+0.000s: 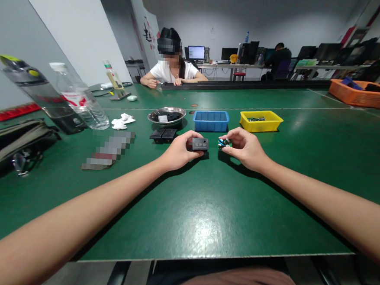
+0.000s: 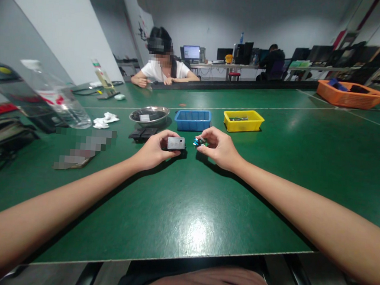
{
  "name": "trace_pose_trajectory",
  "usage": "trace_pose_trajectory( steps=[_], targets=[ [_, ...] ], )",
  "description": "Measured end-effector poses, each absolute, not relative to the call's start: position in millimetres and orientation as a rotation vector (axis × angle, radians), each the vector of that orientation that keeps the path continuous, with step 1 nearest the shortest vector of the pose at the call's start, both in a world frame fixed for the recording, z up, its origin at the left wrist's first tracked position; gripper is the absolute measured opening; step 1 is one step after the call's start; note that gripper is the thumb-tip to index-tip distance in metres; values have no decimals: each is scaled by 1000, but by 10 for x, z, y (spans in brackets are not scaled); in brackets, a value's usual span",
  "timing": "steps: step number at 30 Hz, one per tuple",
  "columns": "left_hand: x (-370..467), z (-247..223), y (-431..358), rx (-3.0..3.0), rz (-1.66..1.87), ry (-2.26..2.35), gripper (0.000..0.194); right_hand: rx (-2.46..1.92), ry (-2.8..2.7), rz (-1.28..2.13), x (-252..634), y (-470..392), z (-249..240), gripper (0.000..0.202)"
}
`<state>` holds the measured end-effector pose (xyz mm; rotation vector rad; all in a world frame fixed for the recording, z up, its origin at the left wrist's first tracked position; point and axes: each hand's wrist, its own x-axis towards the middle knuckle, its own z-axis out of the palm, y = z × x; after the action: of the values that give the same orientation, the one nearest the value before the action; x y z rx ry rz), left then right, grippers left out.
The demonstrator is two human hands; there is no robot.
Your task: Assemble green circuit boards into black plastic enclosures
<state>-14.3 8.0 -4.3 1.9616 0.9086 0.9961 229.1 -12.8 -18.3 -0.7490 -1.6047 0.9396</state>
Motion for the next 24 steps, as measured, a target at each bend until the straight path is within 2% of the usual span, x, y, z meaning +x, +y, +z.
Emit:
trace_pose_trajectory(
  steps=[10, 24],
  targets=[
    [-137, -43, 77, 1949, 1000, 896, 44, -787, -1653, 893, 2286, -150, -178, 30],
    [-143, -53, 66, 1944, 1003, 914, 45, -913, -2005, 495, 2322, -219, -105, 22]
  ],
)
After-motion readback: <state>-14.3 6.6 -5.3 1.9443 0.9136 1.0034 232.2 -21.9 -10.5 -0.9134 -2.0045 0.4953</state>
